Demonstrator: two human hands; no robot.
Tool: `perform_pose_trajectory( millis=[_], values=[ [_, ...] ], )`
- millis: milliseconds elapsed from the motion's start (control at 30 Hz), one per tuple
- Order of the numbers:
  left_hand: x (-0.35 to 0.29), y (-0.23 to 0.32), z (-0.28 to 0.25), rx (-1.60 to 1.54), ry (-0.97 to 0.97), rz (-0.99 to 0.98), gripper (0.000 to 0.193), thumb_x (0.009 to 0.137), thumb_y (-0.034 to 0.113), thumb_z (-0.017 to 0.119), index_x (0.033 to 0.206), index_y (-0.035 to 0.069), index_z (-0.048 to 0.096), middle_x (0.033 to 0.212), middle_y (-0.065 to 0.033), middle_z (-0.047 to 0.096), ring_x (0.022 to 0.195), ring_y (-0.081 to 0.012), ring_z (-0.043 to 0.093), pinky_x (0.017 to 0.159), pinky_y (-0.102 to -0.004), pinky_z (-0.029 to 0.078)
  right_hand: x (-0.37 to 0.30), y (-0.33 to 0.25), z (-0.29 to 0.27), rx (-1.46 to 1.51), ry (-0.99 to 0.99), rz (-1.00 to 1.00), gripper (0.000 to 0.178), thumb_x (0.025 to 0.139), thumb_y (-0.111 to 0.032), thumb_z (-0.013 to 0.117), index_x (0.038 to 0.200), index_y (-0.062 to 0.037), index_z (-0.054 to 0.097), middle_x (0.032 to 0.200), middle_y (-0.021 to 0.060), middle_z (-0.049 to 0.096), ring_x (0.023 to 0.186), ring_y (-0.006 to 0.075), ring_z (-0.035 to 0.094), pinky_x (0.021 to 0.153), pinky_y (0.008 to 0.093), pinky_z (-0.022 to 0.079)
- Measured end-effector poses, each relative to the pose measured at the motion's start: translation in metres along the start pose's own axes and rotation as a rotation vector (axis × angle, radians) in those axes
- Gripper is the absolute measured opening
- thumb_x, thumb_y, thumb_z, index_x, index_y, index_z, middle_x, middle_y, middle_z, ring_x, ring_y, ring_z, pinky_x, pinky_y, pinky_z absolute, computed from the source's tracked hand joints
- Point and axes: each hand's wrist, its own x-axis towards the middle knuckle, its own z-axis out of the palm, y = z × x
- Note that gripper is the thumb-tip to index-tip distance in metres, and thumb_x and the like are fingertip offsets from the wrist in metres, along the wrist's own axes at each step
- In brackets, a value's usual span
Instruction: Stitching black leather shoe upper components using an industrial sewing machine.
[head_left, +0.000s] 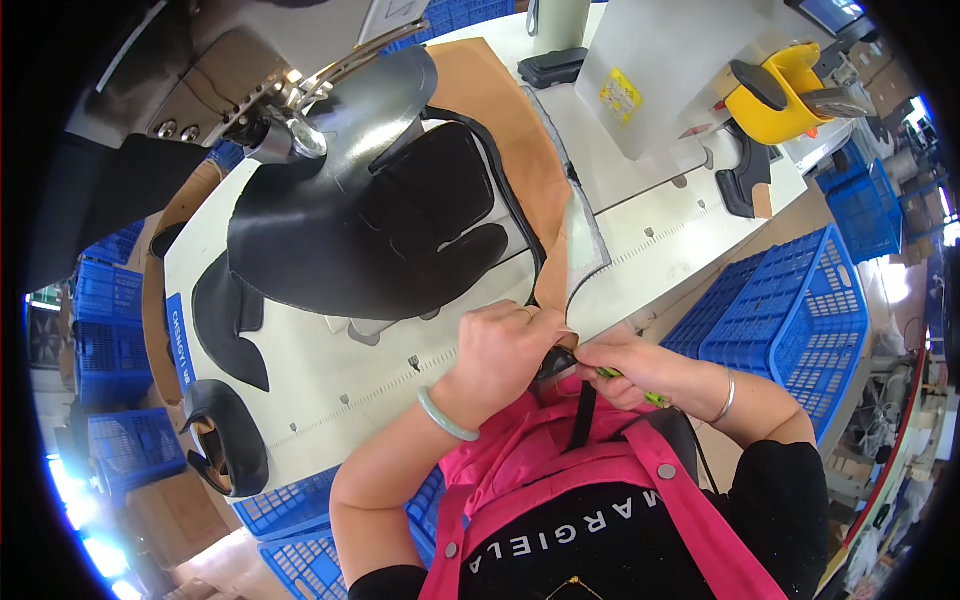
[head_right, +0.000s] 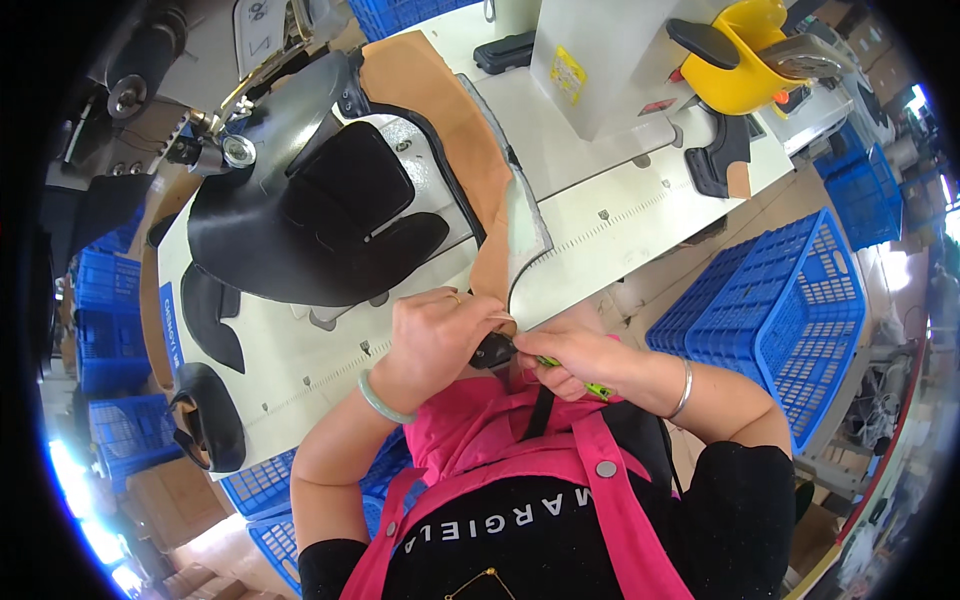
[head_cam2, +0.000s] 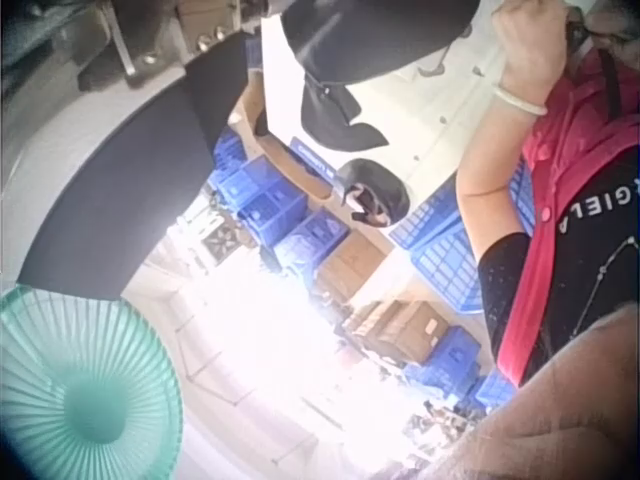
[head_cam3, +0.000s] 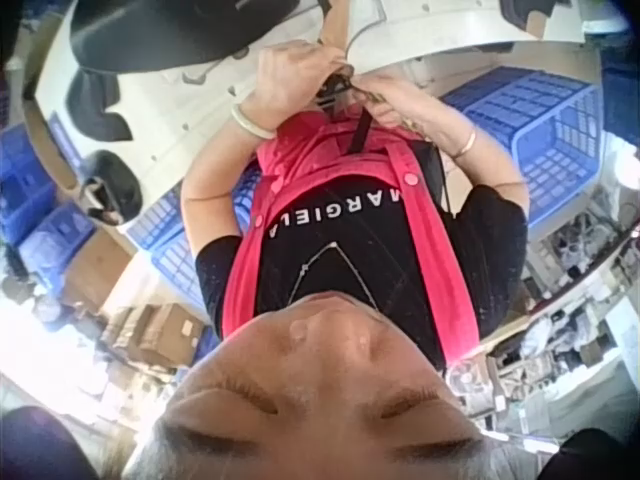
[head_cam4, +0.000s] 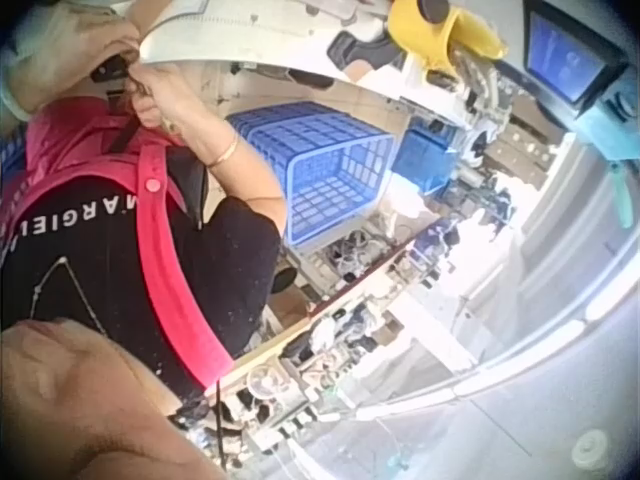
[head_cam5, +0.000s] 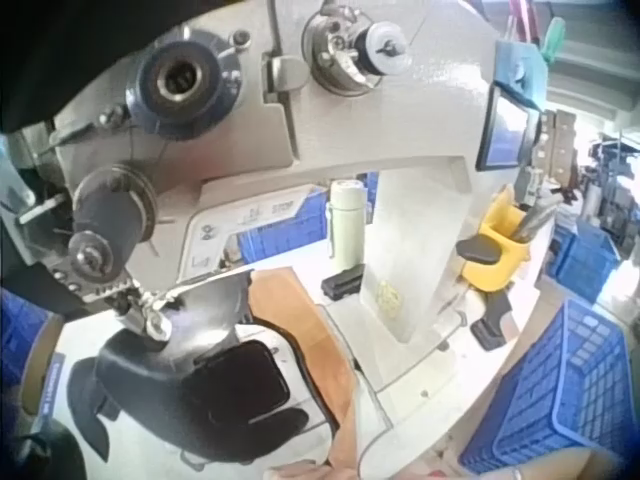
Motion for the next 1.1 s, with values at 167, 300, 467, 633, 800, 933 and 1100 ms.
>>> perform_pose_trajectory(
  millis=[167, 300, 467, 633, 800, 933, 1100],
  values=[
    [-0.002, 0.0, -0.003, -0.134, 0.059, -0.079, 0.012, 0.075, 0.011, 0.073, 0.086, 0.007, 0.07, 0.07, -0.0047, 0.069, 0.06, -0.0209, 0.066, 0.056, -0.0281, 0.052, 0.005, -0.001, -0.006, -0.111, 0.021, -0.008, 0.033, 0.097, -0.032, 0.049, 0.075, -0.0087, 0.044, 0.052, -0.0045, 0.032, 0.04, 0.0068, 0.028, 0.038, 0.0237, 0.021],
    [-0.006, -0.003, -0.021, -0.451, 0.007, -0.377, 0.012, 0.078, 0.01, 0.071, 0.089, 0.006, 0.069, 0.075, -0.0073, 0.07, 0.062, -0.0254, 0.065, 0.059, -0.0309, 0.052, -0.004, -0.015, -0.019, -0.538, -0.002, -0.118, 0.038, 0.094, -0.033, 0.054, 0.07, -0.0041, 0.049, 0.052, 0.0051, 0.045, 0.042, 0.0176, 0.044, 0.04, 0.0323, 0.034],
    [-0.014, 0.01, -0.031, -0.47, -0.049, -0.598, 0.024, 0.074, 0.006, 0.075, 0.097, 0.001, 0.068, 0.093, -0.0138, 0.07, 0.078, -0.0243, 0.067, 0.075, -0.029, 0.053, -0.04, -0.048, -0.047, -1.699, 0.74, -0.614, 0.023, 0.085, -0.029, 0.061, 0.098, -0.0097, 0.061, 0.07, 0.0167, 0.063, 0.071, 0.0382, 0.063, 0.064, 0.0473, 0.05],
    [-0.025, 0.012, -0.019, -0.358, 0.076, -0.433, 0.029, 0.072, -0.003, 0.072, 0.1, 0.004, 0.066, 0.094, -0.0118, 0.066, 0.087, -0.0301, 0.063, 0.072, -0.0354, 0.052, -0.012, -0.065, -0.089, -1.884, 1.274, -0.859, 0.037, 0.082, -0.021, 0.065, 0.117, -0.014, 0.058, 0.103, 0.0105, 0.062, 0.1, 0.0292, 0.06, 0.078, 0.0426, 0.049],
    [-0.038, 0.029, -0.02, -0.341, 0.051, -0.424, 0.026, 0.072, -0.001, 0.074, 0.096, 0.004, 0.068, 0.09, -0.0141, 0.065, 0.084, -0.0297, 0.065, 0.075, -0.0336, 0.053, 0.001, -0.071, -0.029, -1.773, 0.684, -1.45, 0.04, 0.076, -0.018, 0.07, 0.113, -0.009, 0.06, 0.112, 0.0083, 0.059, 0.112, 0.0287, 0.054, 0.094, 0.0443, 0.042],
    [-0.041, 0.037, -0.014, -0.356, 0.106, -0.457, 0.03, 0.072, -0.001, 0.074, 0.1, 0.006, 0.067, 0.105, -0.0127, 0.063, 0.102, -0.031, 0.061, 0.086, -0.04, 0.05, 0.044, -0.068, -0.01, -1.914, 0.141, -1.044, 0.024, 0.078, -0.023, 0.07, 0.096, -0.0102, 0.06, 0.094, 0.0068, 0.062, 0.098, 0.0249, 0.058, 0.09, 0.0421, 0.042],
    [-0.058, 0.031, -0.02, 0.046, 0.057, -0.207, 0.042, 0.07, 0.004, 0.075, 0.111, 0.009, 0.066, 0.125, -0.012, 0.056, 0.119, -0.0285, 0.053, 0.101, -0.0496, 0.041, 0.055, -0.081, 0.008, -1.878, 0.129, -0.828, 0.018, 0.08, -0.022, 0.07, 0.089, -0.012, 0.058, 0.081, 0.0048, 0.061, 0.083, 0.0242, 0.059, 0.084, 0.0398, 0.044]
  ],
)
